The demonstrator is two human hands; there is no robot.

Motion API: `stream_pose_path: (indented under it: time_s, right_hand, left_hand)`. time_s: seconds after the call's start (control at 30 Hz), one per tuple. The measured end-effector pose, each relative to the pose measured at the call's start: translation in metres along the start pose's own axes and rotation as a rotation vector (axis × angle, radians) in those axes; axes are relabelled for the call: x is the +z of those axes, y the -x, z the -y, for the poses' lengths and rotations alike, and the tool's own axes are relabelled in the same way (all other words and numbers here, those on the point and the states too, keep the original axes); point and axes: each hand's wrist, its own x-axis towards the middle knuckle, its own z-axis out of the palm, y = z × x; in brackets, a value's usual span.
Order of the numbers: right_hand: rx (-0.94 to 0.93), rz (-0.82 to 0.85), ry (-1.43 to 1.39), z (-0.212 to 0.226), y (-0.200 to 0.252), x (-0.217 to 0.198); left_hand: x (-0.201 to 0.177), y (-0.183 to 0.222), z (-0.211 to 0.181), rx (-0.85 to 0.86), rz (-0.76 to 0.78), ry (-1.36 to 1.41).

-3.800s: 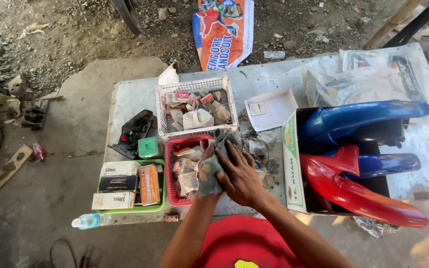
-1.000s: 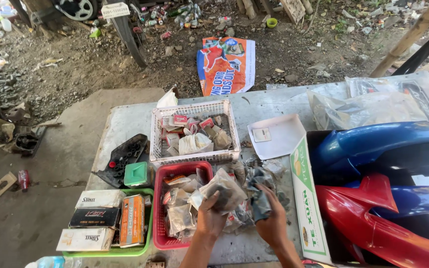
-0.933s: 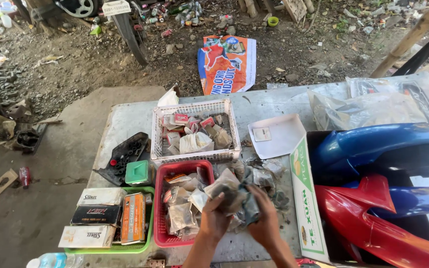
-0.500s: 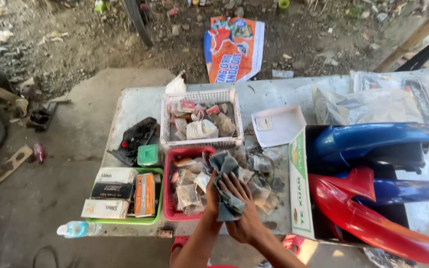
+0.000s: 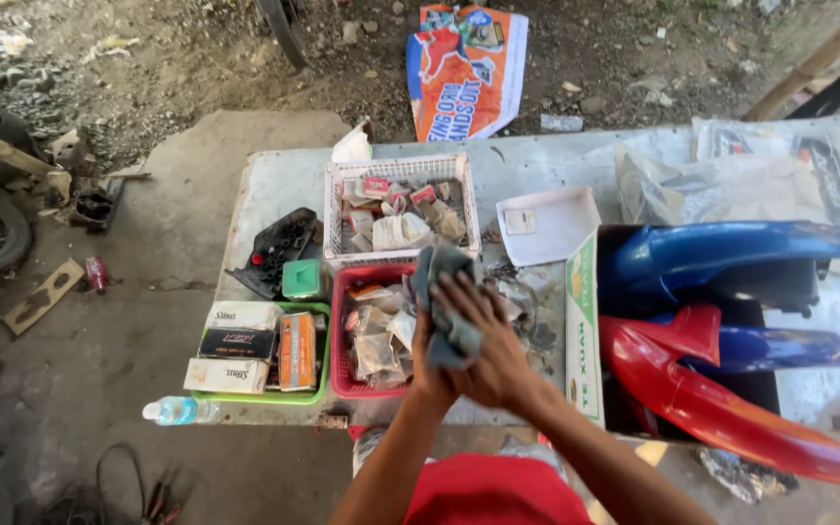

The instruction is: Cleaning small motorcycle parts with a cloth.

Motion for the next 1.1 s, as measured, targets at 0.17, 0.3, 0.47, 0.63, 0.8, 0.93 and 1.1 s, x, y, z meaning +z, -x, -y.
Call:
stream_pose_path:
  time_s: [0.17,0.3,0.47,0.63,0.8,0.93,1.1]
  right_hand:
    - [0.068,0.004,0.031,0.006,0.013,-0.011]
    - [-0.020,0.151,0.108,0.031,0.039,-0.013]
    - [0.057,0.155,0.245,0.000,0.039,0.006]
    - [0.091,0.020,0.101,0.011,0.015,-0.008]
    - [0.121,-0.004,-0.003,-0.005,0.011,0.004]
    - [0.210,-0.072,0.063,-0.024,0.004,-0.012]
    - [0.844,-0.369,-0.673,-0.064,0.038,-0.012]
  left_hand:
    - [0.121,0.038,0.097,0.565,-0.273,-0.683]
    - [0.133,0.039,0.071,0.658,-0.261,-0.756]
    - [0.104,0.030,0.078,0.660,-0.276,-0.757]
    - [0.160,0.035,0.102,0.663,-0.123,-0.708]
    - [0.113,-0.001,0.053,0.670,-0.162,-0.593]
    - [0.169,0.023,0.130,0.576,-0.191,-0.602]
    - [0.190,0.021,0.117,0.658,-0.264,-0.602]
